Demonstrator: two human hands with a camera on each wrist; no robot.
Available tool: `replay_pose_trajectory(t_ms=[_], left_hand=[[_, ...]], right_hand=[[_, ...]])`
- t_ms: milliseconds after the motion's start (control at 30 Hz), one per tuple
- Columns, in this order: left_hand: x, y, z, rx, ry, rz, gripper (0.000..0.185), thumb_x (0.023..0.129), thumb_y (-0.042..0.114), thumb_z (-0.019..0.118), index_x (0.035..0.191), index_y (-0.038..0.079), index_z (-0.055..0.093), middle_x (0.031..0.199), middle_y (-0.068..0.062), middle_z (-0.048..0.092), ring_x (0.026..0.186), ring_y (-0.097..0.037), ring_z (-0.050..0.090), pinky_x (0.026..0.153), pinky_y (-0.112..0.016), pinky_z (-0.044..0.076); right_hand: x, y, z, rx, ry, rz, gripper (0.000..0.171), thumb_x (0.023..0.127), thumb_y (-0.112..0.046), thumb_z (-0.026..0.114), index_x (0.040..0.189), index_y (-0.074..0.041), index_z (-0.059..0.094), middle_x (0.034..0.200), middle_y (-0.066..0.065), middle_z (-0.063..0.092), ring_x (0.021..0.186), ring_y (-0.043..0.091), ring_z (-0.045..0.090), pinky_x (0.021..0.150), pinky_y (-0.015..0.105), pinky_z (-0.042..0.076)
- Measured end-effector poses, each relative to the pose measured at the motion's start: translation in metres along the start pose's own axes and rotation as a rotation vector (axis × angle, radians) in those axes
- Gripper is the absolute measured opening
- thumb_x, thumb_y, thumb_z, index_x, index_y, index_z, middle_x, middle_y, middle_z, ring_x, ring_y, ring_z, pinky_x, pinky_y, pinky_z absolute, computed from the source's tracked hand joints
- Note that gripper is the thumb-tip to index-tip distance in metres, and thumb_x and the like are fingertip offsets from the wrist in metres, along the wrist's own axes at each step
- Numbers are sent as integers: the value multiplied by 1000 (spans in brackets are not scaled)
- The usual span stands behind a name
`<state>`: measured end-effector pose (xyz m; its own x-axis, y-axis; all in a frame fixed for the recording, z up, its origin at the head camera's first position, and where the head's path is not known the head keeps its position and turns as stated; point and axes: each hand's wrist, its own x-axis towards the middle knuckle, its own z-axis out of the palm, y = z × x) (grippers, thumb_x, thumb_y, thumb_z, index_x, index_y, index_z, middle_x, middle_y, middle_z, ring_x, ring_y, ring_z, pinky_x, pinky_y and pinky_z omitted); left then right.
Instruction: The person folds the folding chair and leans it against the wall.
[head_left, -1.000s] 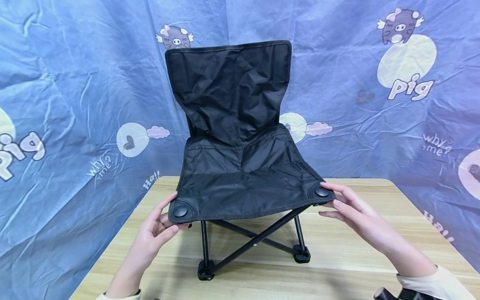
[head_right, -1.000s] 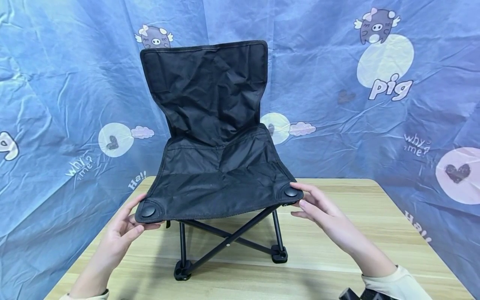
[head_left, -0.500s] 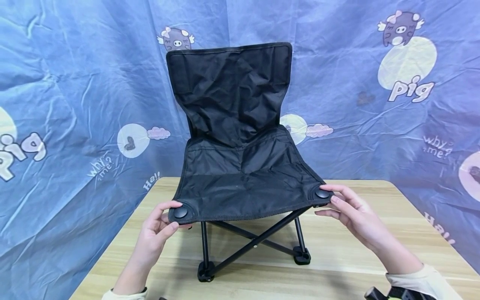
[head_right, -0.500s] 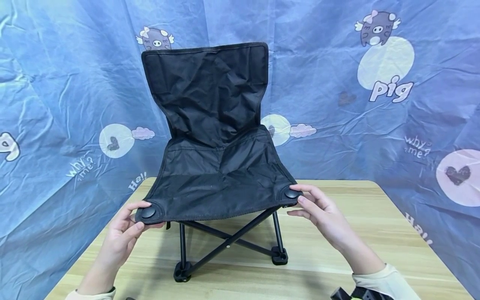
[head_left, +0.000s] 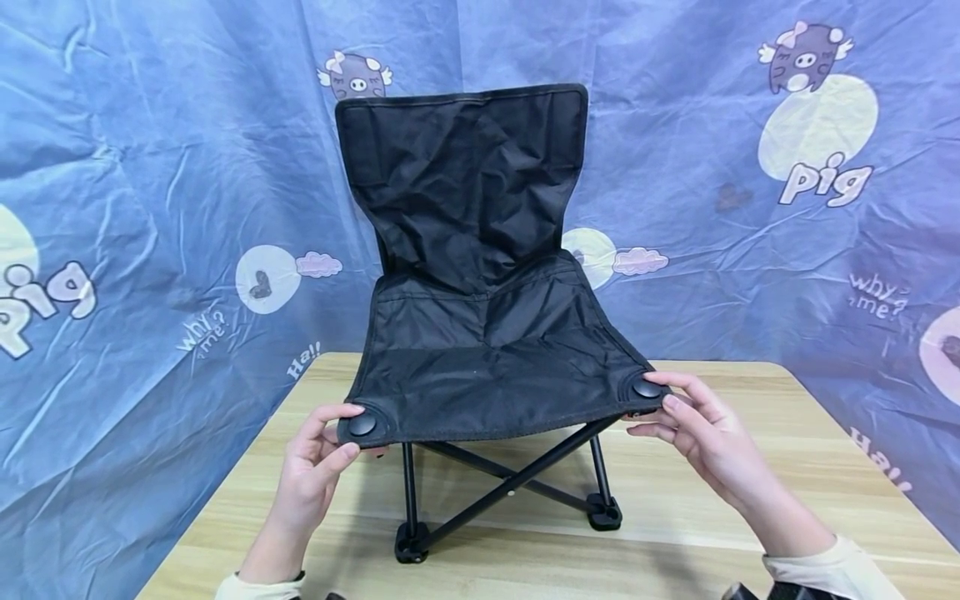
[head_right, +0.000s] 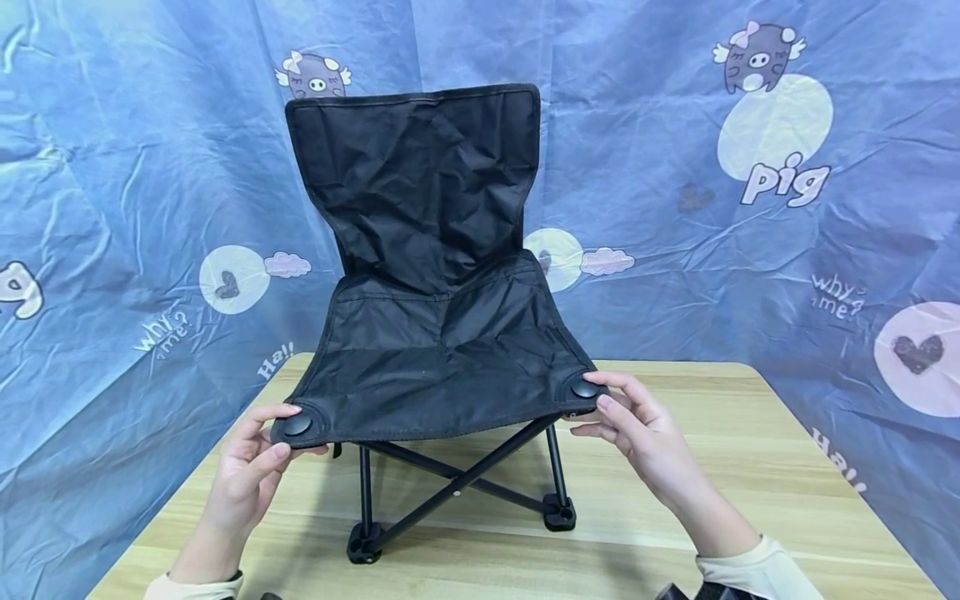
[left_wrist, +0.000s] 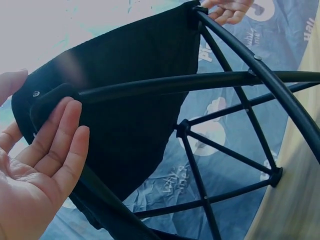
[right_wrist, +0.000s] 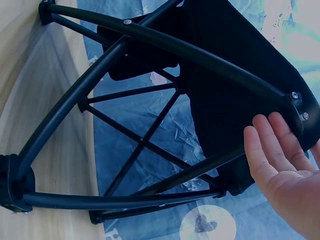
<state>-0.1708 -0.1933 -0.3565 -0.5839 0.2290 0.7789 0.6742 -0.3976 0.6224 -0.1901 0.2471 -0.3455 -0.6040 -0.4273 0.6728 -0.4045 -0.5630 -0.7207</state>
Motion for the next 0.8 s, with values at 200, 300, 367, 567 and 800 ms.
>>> replay_pose_trajectory(t_ms=[200, 300, 367, 567, 800], left_hand=[[0, -3, 0, -58, 11, 30, 45, 91, -18, 43, 131, -1, 57, 100, -10, 74, 87, -20, 73, 86, -30, 56], [-1, -3, 1, -38, 29, 14, 47, 91, -17, 43, 130, 4, 58, 99, -7, 74, 85, -18, 73, 85, -29, 57], [-1, -2, 2, -28, 35, 9, 47, 91, -17, 43, 130, 4, 59, 98, -6, 74, 84, -18, 73, 85, -30, 57], [-1, -1, 5, -26, 47, 3, 47, 91, -16, 43, 130, 4, 59, 95, -7, 74, 83, -17, 73, 85, -30, 56], [-2, -1, 7, -38, 72, -11, 46, 92, -15, 43, 129, 6, 60, 97, -6, 74, 81, -17, 73, 82, -29, 57]], right_hand=[[0, 3, 0, 22, -27, -26, 50, 102, 13, 14, 143, 4, 41, 128, 22, 60, 111, 36, 65, 96, 41, 53], [0, 4, 0, 31, -39, -34, 51, 102, 13, 13, 144, 4, 40, 127, 24, 60, 111, 36, 65, 97, 41, 53], [0, 4, 1, 30, -41, -36, 50, 102, 13, 13, 145, 5, 39, 127, 25, 60, 111, 36, 65, 97, 41, 53], [-1, 1, 6, -29, 18, 0, 47, 104, 10, 17, 141, 0, 45, 125, 19, 63, 109, 32, 67, 94, 39, 55], [-2, 1, 8, -60, 49, 31, 45, 106, 6, 21, 141, -6, 47, 123, 14, 65, 108, 28, 68, 93, 36, 55]])
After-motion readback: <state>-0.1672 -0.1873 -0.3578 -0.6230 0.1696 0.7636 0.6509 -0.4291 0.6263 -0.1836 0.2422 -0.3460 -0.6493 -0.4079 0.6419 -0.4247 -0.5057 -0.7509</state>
